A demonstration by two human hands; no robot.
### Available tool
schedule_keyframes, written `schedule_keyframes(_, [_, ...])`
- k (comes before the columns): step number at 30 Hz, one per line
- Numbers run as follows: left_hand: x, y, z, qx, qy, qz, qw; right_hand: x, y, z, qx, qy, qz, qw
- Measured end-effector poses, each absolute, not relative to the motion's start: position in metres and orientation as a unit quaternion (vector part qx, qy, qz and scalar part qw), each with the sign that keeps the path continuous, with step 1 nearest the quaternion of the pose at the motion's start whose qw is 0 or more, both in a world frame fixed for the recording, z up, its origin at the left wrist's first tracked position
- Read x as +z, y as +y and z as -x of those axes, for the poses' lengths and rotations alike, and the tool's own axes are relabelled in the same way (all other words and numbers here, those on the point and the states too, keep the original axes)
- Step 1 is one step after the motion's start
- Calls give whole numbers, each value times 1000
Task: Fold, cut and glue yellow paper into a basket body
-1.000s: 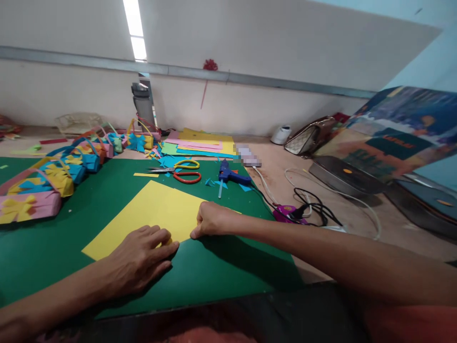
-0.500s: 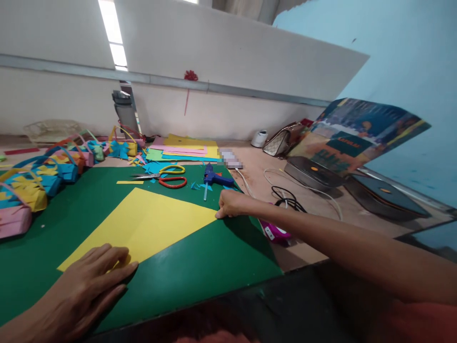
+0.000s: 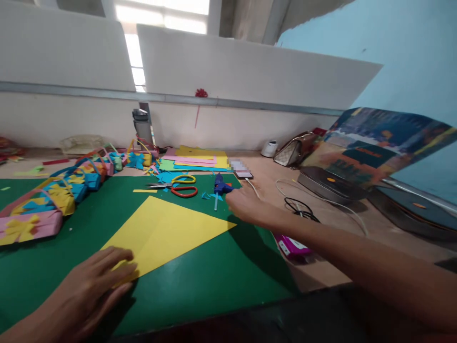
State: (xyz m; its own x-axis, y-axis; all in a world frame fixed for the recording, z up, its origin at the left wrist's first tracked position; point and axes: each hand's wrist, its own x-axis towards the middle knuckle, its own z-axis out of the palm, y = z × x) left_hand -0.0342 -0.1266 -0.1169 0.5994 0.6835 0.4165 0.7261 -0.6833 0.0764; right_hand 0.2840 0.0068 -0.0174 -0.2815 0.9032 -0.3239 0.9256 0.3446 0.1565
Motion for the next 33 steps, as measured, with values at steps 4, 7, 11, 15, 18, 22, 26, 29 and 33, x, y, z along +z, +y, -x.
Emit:
schedule_keyframes(4, [-108, -84, -14, -131, -381, 915, 36, -46, -15, -249, -40, 883, -461, 85])
schedule_keyframes(7, [-113, -52, -49, -36, -411, 911, -21, -75, -29, -239, -51, 909, -410, 46])
schedule_keyframes(11, [-118, -30, -63, -23, -445, 895, -35, -96, -35, -252, -61, 918, -393, 14])
schedule_keyframes(15, [-119, -30, -44, -18, -476, 878, -35, -101, -32, -259, -46, 922, -383, -9])
schedule_keyframes(18, [-124, -39, -21, -10, -508, 861, -22, -98, -34, -259, -25, 925, -379, -4])
schedule_keyframes(22, [-141, -54, 12, -41, -518, 854, 18, -87, -46, -266, 7, 940, -340, 15])
schedule_keyframes(26, [-163, -71, 39, -60, -526, 846, 56, -78, -63, -270, 97, 957, -271, 42])
schedule_keyframes(29, [-174, -84, 57, -62, -533, 842, 50, -77, -67, -265, 189, 960, -202, 48])
schedule_keyframes(33, [-179, -96, 78, -96, -562, 821, 29, -79, -64, -257, 204, 962, -177, 29])
